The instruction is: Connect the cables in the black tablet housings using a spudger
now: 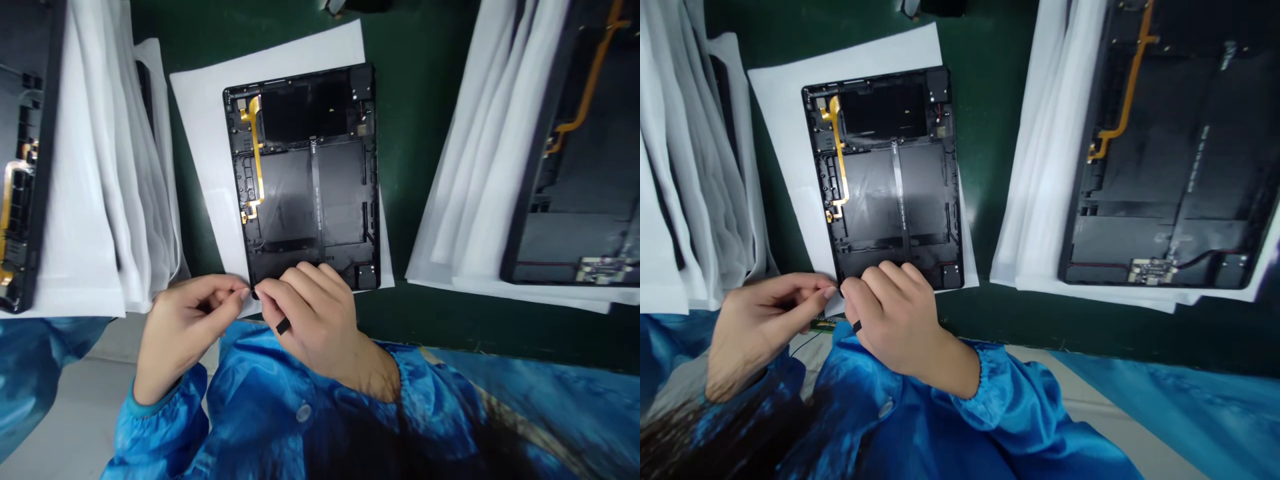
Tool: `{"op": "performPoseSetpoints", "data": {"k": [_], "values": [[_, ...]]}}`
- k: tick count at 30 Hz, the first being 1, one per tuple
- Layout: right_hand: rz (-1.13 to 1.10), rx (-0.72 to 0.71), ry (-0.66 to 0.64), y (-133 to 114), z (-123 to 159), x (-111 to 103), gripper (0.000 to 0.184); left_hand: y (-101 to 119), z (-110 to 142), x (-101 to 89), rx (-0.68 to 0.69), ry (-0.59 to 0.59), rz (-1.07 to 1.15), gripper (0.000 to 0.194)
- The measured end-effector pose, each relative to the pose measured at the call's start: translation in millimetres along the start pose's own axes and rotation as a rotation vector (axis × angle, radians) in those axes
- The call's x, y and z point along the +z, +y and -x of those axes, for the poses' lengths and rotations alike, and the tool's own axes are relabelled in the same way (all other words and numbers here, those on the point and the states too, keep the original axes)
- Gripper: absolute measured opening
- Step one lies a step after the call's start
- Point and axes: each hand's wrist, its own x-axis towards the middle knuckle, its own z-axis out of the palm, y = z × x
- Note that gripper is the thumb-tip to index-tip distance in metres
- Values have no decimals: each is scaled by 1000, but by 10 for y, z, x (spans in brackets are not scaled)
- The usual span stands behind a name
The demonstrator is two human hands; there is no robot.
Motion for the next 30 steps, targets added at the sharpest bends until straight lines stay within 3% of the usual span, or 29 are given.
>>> {"op": "performPoseSetpoints", "data": {"k": [11, 19, 30], "values": [[40, 21, 28, -35, -35, 27, 17, -143, 21, 5, 197, -15, -27, 7], [-45, 48, -39, -45, -54, -28, 18, -165, 23, 12, 350, -22, -20, 10], [-70, 39, -44, -41, -58, -36, 16, -172, 21, 50, 431, 40, -36, 10]]}}
